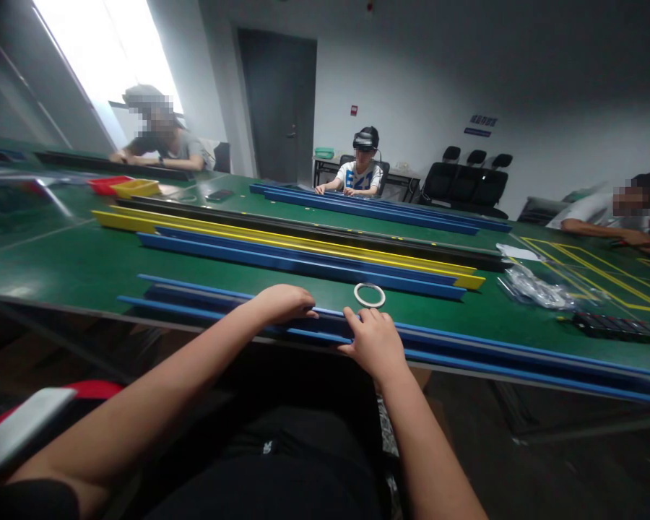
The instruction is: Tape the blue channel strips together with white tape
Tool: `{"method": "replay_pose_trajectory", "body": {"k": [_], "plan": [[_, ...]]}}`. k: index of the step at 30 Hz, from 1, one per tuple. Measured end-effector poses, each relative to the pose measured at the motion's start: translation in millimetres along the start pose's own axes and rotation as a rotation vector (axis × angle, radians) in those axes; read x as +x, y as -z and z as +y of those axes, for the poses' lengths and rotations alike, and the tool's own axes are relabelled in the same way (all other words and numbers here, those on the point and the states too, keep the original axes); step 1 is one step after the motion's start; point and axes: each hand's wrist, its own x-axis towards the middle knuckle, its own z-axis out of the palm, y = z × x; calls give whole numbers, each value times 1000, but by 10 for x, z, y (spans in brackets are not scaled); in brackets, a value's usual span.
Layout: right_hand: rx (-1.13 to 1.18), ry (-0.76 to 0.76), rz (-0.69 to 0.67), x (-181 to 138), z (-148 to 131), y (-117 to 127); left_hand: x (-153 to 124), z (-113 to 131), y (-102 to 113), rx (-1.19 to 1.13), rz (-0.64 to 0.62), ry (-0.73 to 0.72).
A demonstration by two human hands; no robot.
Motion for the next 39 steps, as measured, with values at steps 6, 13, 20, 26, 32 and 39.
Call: {"method": "replay_pose_trajectory", "body": {"k": [6, 13, 20, 26, 32, 39], "plan": [[-5, 6, -45, 38, 75, -42, -35, -42, -12, -74, 31, 19], [134, -23, -133, -205, 893, -126, -611, -387, 115, -264, -26, 184], [174, -250, -211, -224, 1229, -104, -853, -478, 76, -112, 48, 307], [96, -108, -44, 141, 91, 14, -606, -97, -28, -62, 77, 248], [47, -195, 72, 245, -305, -98, -329, 191, -129, -19, 113, 226], [56, -232, 88, 92, 102, -131, -586, -17, -30, -139, 185, 204]]}}
